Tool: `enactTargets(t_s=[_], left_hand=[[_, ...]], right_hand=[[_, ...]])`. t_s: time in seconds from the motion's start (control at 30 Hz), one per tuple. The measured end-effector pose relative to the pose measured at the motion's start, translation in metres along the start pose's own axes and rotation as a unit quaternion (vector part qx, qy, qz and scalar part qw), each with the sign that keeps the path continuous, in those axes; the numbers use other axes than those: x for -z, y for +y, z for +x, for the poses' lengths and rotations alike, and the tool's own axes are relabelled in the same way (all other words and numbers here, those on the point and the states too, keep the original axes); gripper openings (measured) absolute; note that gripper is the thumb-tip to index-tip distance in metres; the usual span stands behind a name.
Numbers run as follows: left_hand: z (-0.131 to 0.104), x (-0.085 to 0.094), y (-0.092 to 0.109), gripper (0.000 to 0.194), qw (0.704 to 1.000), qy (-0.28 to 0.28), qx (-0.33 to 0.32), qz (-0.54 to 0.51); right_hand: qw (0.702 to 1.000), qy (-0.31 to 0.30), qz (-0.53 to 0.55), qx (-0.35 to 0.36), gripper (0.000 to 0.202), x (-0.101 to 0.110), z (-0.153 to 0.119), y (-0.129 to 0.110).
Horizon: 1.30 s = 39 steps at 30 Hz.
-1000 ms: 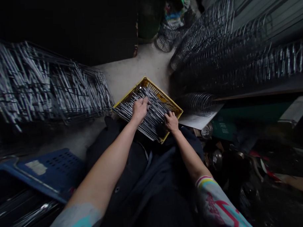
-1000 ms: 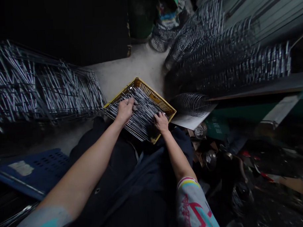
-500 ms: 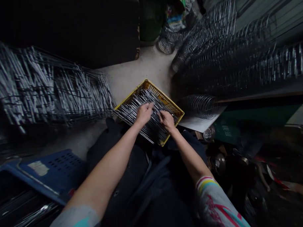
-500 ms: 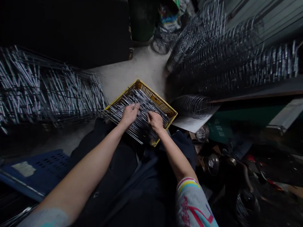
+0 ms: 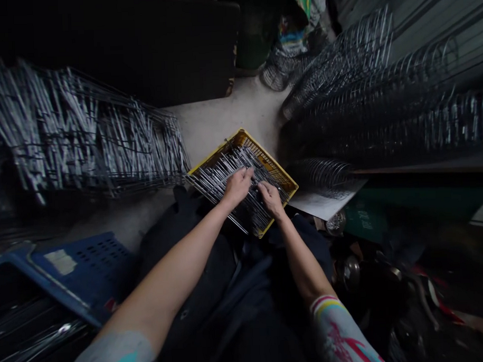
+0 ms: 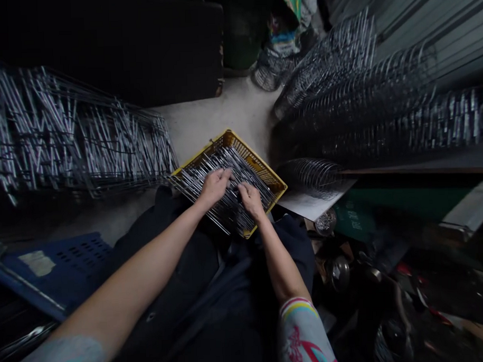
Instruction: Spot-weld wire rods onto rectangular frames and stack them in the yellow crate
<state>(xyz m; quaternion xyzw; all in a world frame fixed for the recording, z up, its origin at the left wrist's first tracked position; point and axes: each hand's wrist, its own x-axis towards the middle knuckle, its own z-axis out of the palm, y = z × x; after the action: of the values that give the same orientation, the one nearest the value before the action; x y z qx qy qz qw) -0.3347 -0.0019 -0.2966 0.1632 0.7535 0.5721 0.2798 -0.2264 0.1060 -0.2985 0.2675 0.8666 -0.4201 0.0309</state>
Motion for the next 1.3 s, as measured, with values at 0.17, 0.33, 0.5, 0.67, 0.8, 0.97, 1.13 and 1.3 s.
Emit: enactTargets(t_s=[0.17, 0.33, 0.5, 0.67, 0.8, 0.97, 1.13, 1.3], left_hand=[[0.001, -0.001, -0.004, 0.039, 0.999, -0.032, 0.014, -0.027], [-0.002, -0.003, 0.000, 0.037, 0.999, -0.008, -0.010, -0.032], [0.001, 0.002, -0.002, 0.039, 0.999, -0.007, 0.018, -0.032], [0.000, 0.002, 0.000, 0.041, 0.999, -0.033, 0.009, 0.004], [-0.002, 0.002, 0.002, 0.043, 0.998, -0.067, 0.004, 0.020], [0.003, 0.001, -0.006, 0.050, 0.997, -0.076, 0.002, -0.011], [0.001, -0.001, -0.008, 0.058, 0.995, -0.101, -0.007, -0.024], [0.002, -0.005, -0.015, 0.056, 0.995, -0.097, -0.013, -0.032]], right_hand=[[1.000, 0.005, 0.022, -0.012, 0.046, 0.004, -0.007, 0.004], [1.000, -0.021, 0.017, -0.006, 0.049, 0.002, -0.003, 0.001], [0.998, -0.008, -0.032, -0.054, 0.048, 0.007, -0.038, 0.057], [0.993, 0.059, -0.080, -0.066, 0.035, 0.005, -0.038, 0.086], [0.985, 0.119, -0.113, -0.047, 0.025, -0.002, -0.032, 0.091], [0.978, 0.175, -0.100, -0.061, 0.022, -0.002, -0.039, 0.094], [0.981, 0.190, -0.020, 0.045, 0.032, 0.014, -0.021, 0.042], [0.975, 0.117, 0.089, 0.165, 0.034, 0.025, -0.001, -0.030]])
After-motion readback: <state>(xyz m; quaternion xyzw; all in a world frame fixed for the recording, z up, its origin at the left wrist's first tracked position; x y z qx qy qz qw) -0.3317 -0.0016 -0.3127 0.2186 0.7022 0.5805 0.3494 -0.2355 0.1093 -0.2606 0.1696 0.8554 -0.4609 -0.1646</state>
